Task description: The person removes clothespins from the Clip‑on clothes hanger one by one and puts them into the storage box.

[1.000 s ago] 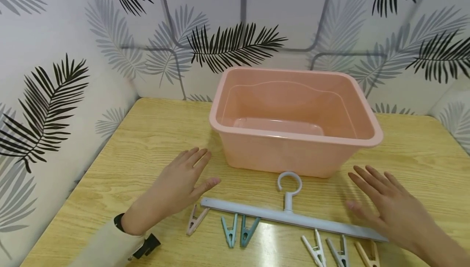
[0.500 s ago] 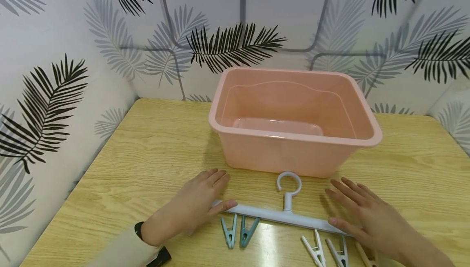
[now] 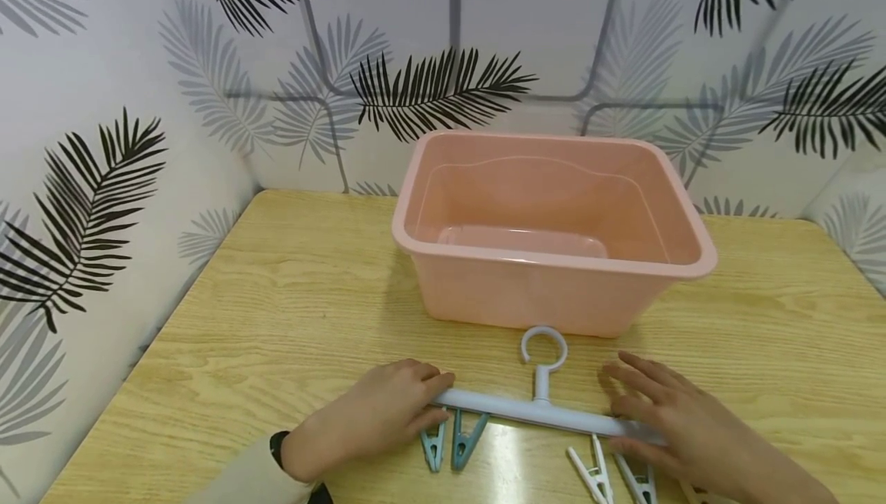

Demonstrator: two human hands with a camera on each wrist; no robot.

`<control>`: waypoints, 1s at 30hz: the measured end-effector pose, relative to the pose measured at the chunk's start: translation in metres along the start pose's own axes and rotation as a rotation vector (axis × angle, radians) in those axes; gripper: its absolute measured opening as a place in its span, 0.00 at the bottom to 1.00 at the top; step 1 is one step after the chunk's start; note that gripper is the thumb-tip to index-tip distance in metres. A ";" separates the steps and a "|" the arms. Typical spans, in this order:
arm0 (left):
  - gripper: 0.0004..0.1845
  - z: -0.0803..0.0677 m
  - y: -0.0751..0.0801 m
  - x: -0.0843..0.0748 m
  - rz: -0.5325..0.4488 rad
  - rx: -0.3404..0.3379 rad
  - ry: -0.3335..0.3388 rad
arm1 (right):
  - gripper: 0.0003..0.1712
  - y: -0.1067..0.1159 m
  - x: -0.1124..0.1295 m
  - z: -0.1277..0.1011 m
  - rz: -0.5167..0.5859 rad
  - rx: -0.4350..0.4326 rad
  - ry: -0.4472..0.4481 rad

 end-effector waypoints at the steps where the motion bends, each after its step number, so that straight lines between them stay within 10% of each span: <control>1: 0.19 0.000 -0.001 -0.001 0.009 0.002 -0.003 | 0.25 0.001 0.001 0.000 -0.009 -0.009 0.011; 11: 0.05 0.002 0.002 -0.007 0.113 -0.034 -0.025 | 0.21 -0.006 0.004 -0.001 -0.010 0.070 0.036; 30: 0.09 -0.009 0.022 -0.014 0.052 -0.060 0.017 | 0.10 0.010 -0.002 0.006 0.119 0.058 -0.104</control>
Point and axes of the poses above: each hand's wrist, its own z-axis towards the middle knuckle, its own y-axis out of the back of the hand, x = y × z, the point moved 10 cm from there along z, towards the middle knuckle, and after that the axes turned 11 degrees about -z, right-handed, at the moved point
